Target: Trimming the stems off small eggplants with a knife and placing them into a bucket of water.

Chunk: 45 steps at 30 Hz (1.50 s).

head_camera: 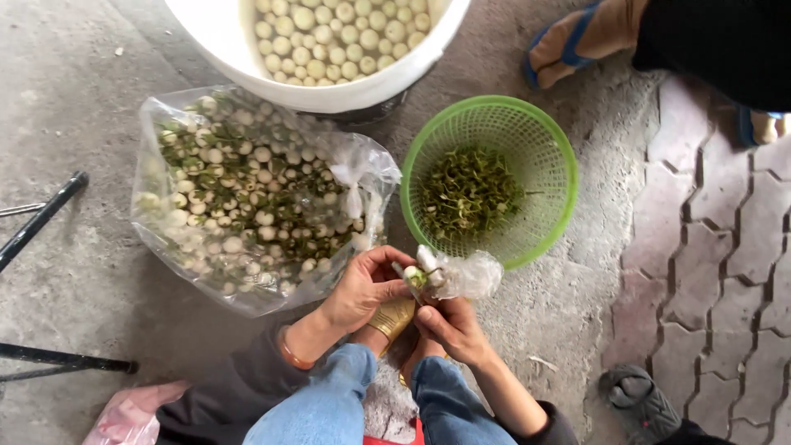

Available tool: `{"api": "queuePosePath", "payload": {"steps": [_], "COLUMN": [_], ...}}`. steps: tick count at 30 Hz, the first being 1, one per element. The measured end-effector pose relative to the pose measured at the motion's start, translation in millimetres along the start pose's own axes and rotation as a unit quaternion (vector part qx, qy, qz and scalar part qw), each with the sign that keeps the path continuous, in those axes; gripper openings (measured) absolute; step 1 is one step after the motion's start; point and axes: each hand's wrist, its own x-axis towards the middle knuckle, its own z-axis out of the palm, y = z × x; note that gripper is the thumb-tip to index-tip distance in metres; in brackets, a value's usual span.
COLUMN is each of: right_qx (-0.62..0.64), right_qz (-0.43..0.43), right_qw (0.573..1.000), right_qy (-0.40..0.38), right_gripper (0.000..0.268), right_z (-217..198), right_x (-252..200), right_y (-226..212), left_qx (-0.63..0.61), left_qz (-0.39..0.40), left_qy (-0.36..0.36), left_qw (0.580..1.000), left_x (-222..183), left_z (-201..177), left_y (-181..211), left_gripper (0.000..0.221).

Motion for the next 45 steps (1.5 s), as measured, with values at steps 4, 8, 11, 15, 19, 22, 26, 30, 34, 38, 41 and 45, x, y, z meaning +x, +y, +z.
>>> {"api": "queuePosePath", "payload": {"steps": [4, 8, 11, 15, 19, 22, 26, 30, 34, 38, 41, 45], "right_qx": [-0.194, -0.282, -0.285, -0.287, 0.210, 0.064, 0.088, 0.154, 0.064, 0.081, 0.074, 0.057], "right_qz": [-0.045, -0.126, -0.132, -0.212, -0.085, -0.070, -0.076, -0.067, -0.055, -0.110, -0.091, -0.089], "right_qw": [0.980, 0.950, 0.948, 0.929, 0.973, 0.995, 0.989, 0.972, 0.967, 0.959, 0.967, 0.975], "right_qy": [0.011, 0.054, 0.054, 0.097, 0.047, 0.041, 0.094, 0.163, 0.240, 0.249, 0.227, 0.193], "right_gripper": [0.032, 0.032, 0.028, 0.007, 0.017, 0.014, 0.029, 0.027, 0.029, 0.026, 0.023, 0.030], "right_z": [-5.9, -25.5, -13.3, 2.9, -1.9, 9.8, 8.0, -33.2, -44.7, -42.2, 10.9, 37.5], "right_x": [-5.0, -19.9, -14.1, 4.1, -4.0, 4.9, 13.6, 7.8, 6.8, 6.2, 29.9, 47.0], "right_y": [-14.2, 5.6, -17.4, -36.1, -10.2, -39.3, -49.5, -12.5, -40.6, -57.3, -103.1, -105.4], "left_qx": [0.114, 0.219, 0.265, 0.082, -0.058, -0.097, -0.091, -0.055, 0.344, 0.751, 0.773, 0.803], "left_qz": [0.059, 0.143, 0.139, 0.104, -0.021, -0.029, -0.021, 0.026, 0.185, 0.018, -0.125, -0.102], "left_qy": [-0.018, -0.058, -0.052, 0.061, 0.058, 0.075, 0.065, 0.025, 0.166, 0.287, 0.275, 0.225], "left_qw": [0.992, 0.963, 0.953, 0.989, 0.996, 0.992, 0.993, 0.998, 0.905, 0.594, 0.558, 0.543], "left_x": [-9.5, -14.9, -15.5, -7.5, -0.8, 2.6, 2.8, 6.0, 19.3, 4.7, 10.8, 15.1], "left_z": [9.4, 28.8, 40.0, 45.4, 47.9, 42.3, 30.2, 10.0, -95.4, -156.4, -193.7, -193.1], "left_y": [12.3, 25.9, 24.1, -9.0, -11.0, -15.4, -21.7, 12.5, 54.8, 107.0, 73.7, 45.8], "left_gripper": [0.034, 0.032, 0.026, 0.035, 0.033, 0.032, 0.031, 0.040, 0.018, 0.041, 0.043, 0.045]}}
